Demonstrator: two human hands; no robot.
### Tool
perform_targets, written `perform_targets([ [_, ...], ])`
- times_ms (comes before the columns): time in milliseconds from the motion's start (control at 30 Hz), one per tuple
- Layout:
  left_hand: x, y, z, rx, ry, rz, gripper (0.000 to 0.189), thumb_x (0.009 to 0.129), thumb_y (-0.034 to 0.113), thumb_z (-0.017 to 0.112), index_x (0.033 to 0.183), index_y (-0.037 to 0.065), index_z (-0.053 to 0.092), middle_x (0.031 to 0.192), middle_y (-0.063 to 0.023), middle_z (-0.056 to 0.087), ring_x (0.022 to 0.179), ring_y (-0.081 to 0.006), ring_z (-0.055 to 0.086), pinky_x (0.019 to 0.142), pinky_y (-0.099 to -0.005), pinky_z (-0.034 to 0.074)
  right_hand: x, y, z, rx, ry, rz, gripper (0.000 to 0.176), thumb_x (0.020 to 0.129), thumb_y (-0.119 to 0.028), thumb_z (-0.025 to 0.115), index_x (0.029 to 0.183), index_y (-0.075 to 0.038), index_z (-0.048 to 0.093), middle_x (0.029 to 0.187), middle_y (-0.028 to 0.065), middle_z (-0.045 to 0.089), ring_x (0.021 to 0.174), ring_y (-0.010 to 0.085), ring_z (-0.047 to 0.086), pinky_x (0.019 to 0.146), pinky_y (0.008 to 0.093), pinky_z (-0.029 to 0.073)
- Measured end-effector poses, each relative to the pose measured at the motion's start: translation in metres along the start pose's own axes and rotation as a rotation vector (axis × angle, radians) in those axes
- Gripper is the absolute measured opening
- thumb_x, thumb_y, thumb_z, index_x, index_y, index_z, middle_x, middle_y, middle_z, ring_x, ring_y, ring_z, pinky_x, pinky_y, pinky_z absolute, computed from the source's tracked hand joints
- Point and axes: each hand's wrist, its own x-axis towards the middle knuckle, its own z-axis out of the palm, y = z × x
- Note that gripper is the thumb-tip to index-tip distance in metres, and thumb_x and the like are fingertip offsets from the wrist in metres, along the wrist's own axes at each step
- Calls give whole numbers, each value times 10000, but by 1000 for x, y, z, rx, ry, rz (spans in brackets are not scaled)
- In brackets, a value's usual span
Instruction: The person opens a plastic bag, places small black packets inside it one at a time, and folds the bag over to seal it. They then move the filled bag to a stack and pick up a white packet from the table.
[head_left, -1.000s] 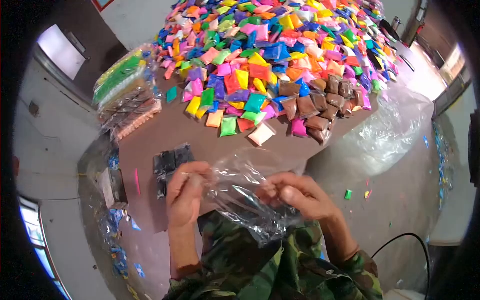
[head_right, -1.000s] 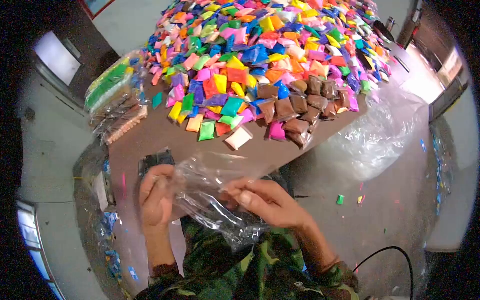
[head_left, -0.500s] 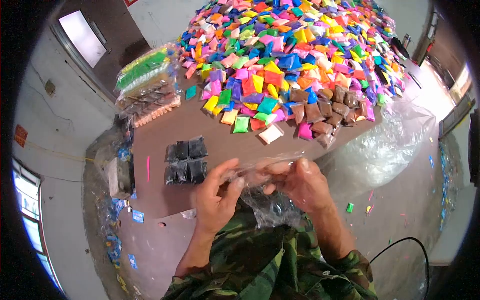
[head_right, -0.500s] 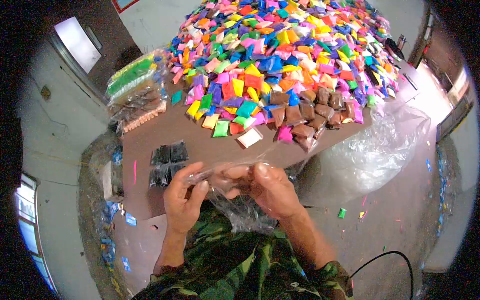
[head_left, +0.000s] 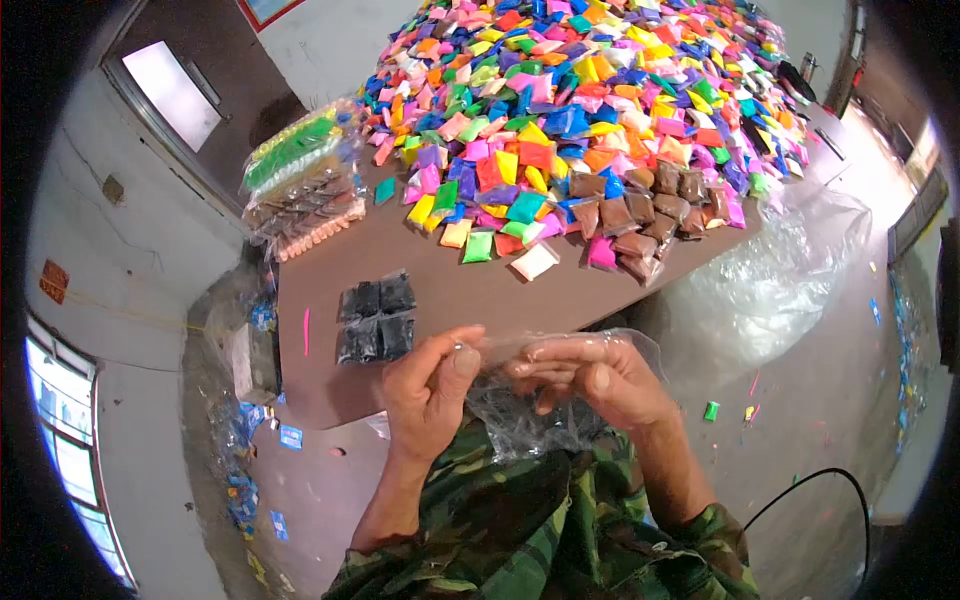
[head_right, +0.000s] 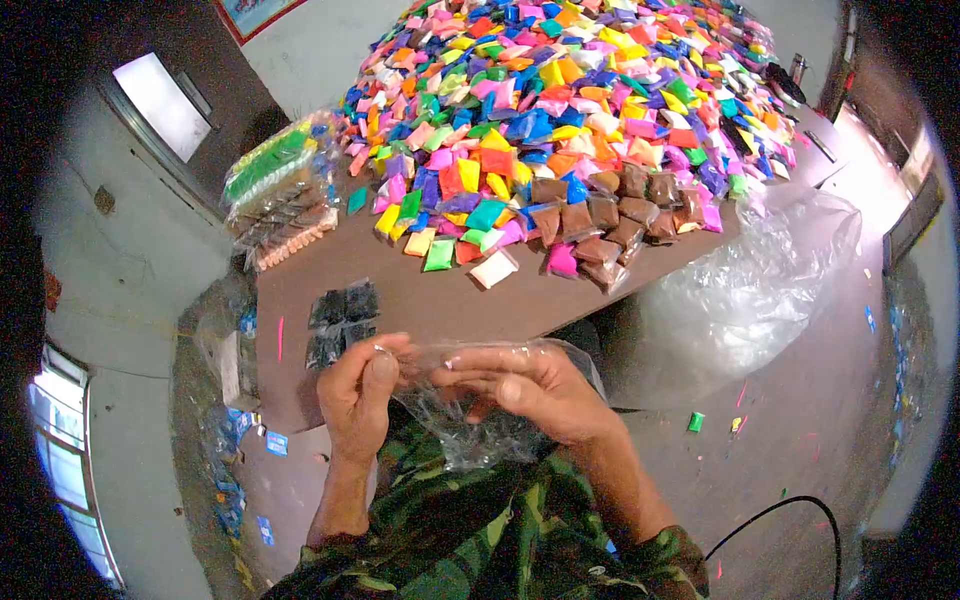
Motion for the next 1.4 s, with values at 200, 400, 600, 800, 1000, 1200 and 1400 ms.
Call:
perform_targets([
  [200, 2, 4, 9, -207, -8, -80, 326, 1001, 272, 709, 1127, -27, 738, 899, -21, 711, 768, -55, 584, 655, -221, 451, 0, -10, 0, 10, -166, 71, 664, 1068, -483, 489, 1511, 11, 486, 1544, 159, 505, 1186, 191, 623, 813, 287, 520],
  [400, 0, -27, 19, -516, 88, -113, 255, 949, 228, 775, 1027, -13, 751, 909, -46, 720, 790, -104, 625, 721, -260, 491, 5, -6, 5, -24, -45, 31, 627, 1111, -439, 415, 1527, 28, 452, 1532, 157, 515, 1252, 208, 601, 858, 301, 526],
  [600, -5, -20, 16, -601, 135, -73, 244, 916, 199, 806, 894, -22, 705, 923, -113, 719, 735, -140, 620, 692, -291, 514, -4, -3, 13, 45, -21, -11, 605, 1113, -427, 424, 1511, 26, 472, 1505, 147, 533, 1293, 217, 576, 914, 342, 561],
  [800, -3, -15, 8, -406, 271, -40, 249, 958, 179, 748, 830, -11, 652, 843, -95, 696, 668, -115, 582, 616, -274, 478, -6, 3, 20, -88, 225, 58, 386, 1092, -321, 548, 1249, 1, 693, 1153, 76, 726, 970, 145, 702, 709, 284, 592],
  [1000, -11, -25, 3, -330, 272, -74, 178, 965, 111, 693, 847, -13, 645, 844, -89, 687, 652, -105, 572, 614, -264, 477, -11, 11, 17, 0, 307, 33, 392, 1106, -318, 510, 1245, 16, 662, 1190, 139, 723, 991, 175, 722, 726, 285, 575],
  [1200, -10, -29, -17, -221, 303, -57, 207, 966, 140, 712, 831, 1, 639, 846, -89, 677, 659, -105, 568, 617, -261, 479, -9, 10, 13, -59, 369, 59, 366, 1109, -316, 505, 1202, -2, 669, 1107, 104, 736, 951, 162, 716, 709, 280, 562],
  [1400, -12, -15, -24, -114, 206, 85, 239, 941, 168, 763, 836, -14, 650, 864, -104, 687, 687, -113, 579, 620, -254, 475, -9, 15, 14, -116, 557, -30, 251, 1036, -274, 664, 1106, -37, 703, 962, 57, 727, 847, 136, 678, 689, 285, 525],
])
